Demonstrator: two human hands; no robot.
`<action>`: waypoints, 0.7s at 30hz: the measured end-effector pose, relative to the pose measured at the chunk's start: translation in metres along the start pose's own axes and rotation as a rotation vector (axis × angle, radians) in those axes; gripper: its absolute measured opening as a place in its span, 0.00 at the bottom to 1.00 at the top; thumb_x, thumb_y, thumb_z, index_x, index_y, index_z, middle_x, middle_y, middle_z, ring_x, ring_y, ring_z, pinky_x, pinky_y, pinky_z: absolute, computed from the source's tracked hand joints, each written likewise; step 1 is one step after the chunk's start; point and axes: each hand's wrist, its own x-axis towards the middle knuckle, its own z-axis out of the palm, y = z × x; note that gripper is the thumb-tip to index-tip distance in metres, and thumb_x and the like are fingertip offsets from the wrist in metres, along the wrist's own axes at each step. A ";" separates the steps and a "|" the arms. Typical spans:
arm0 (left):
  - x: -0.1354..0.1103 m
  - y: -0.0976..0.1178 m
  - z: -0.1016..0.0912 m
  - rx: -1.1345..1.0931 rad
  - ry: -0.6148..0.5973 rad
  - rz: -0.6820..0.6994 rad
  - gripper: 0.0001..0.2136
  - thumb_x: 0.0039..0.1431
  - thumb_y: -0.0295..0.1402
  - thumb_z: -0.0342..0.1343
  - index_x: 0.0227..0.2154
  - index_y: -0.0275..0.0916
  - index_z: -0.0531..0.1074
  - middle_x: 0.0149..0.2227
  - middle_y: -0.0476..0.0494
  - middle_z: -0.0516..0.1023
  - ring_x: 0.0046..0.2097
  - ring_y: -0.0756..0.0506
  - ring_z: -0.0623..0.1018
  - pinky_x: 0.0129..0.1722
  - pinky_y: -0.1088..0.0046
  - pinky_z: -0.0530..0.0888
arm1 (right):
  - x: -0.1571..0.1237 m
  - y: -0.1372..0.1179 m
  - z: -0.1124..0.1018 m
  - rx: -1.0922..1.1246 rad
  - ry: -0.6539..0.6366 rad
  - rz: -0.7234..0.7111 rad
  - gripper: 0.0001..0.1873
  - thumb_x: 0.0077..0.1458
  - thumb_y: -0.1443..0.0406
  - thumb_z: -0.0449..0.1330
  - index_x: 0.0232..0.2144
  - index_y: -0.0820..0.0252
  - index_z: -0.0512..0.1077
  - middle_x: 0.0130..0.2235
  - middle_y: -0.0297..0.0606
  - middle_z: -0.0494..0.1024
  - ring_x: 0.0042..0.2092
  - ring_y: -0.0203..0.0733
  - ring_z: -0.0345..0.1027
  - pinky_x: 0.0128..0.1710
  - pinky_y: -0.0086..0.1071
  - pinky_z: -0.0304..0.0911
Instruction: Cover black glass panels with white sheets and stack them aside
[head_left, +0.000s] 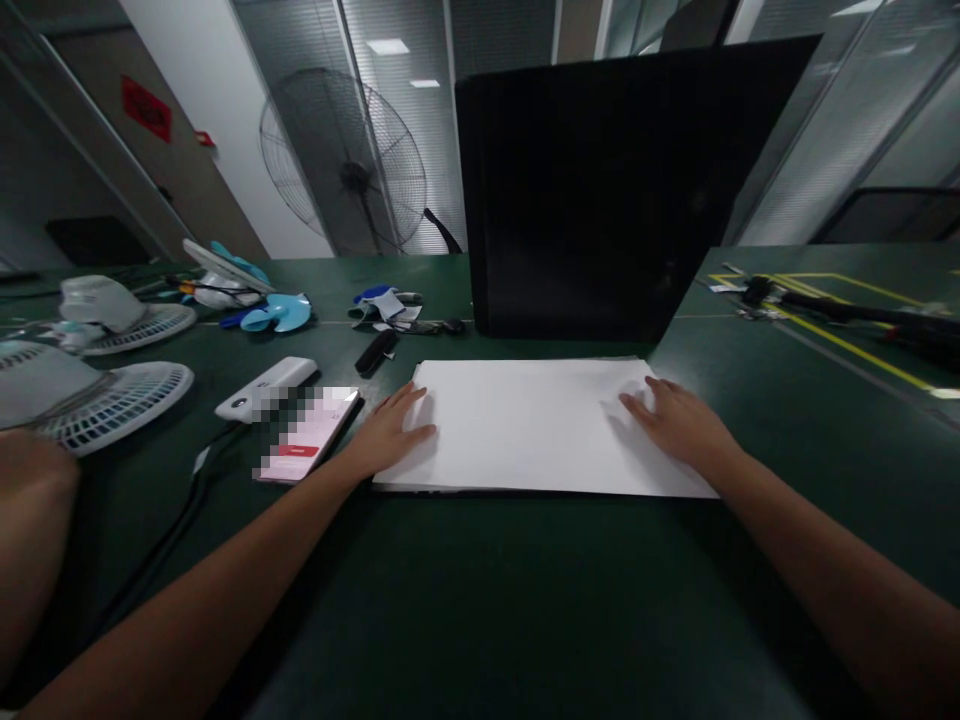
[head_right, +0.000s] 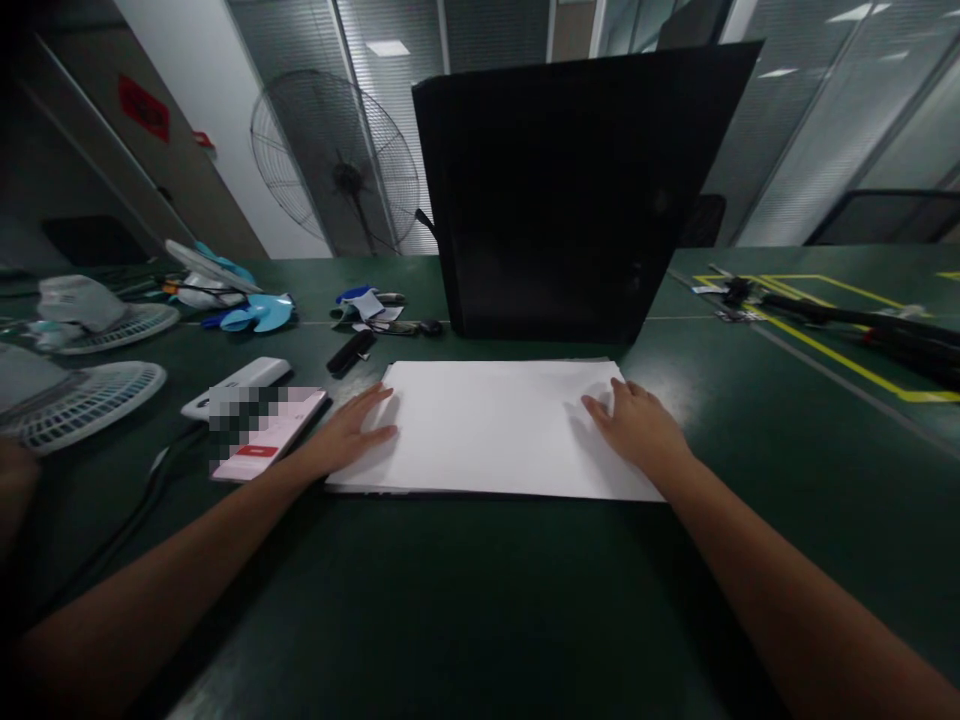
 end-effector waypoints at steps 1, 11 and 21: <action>-0.001 0.000 0.000 0.008 -0.003 -0.002 0.35 0.64 0.51 0.50 0.69 0.38 0.57 0.74 0.33 0.52 0.73 0.33 0.56 0.70 0.49 0.55 | -0.001 -0.002 0.001 -0.010 -0.004 -0.013 0.48 0.65 0.39 0.39 0.67 0.73 0.60 0.64 0.61 0.65 0.64 0.62 0.62 0.62 0.53 0.60; -0.002 0.001 0.002 0.070 -0.011 0.060 0.30 0.66 0.49 0.49 0.68 0.43 0.61 0.75 0.37 0.50 0.74 0.32 0.53 0.70 0.48 0.54 | 0.005 0.008 0.012 -0.033 -0.033 -0.081 0.47 0.66 0.41 0.39 0.70 0.75 0.53 0.70 0.59 0.56 0.71 0.57 0.48 0.69 0.49 0.48; -0.002 0.004 -0.001 0.067 -0.037 0.051 0.31 0.66 0.51 0.50 0.67 0.42 0.62 0.74 0.36 0.52 0.73 0.33 0.55 0.70 0.47 0.53 | 0.006 0.014 0.011 -0.056 -0.063 -0.107 0.44 0.67 0.42 0.39 0.69 0.71 0.58 0.70 0.58 0.56 0.71 0.57 0.50 0.69 0.50 0.49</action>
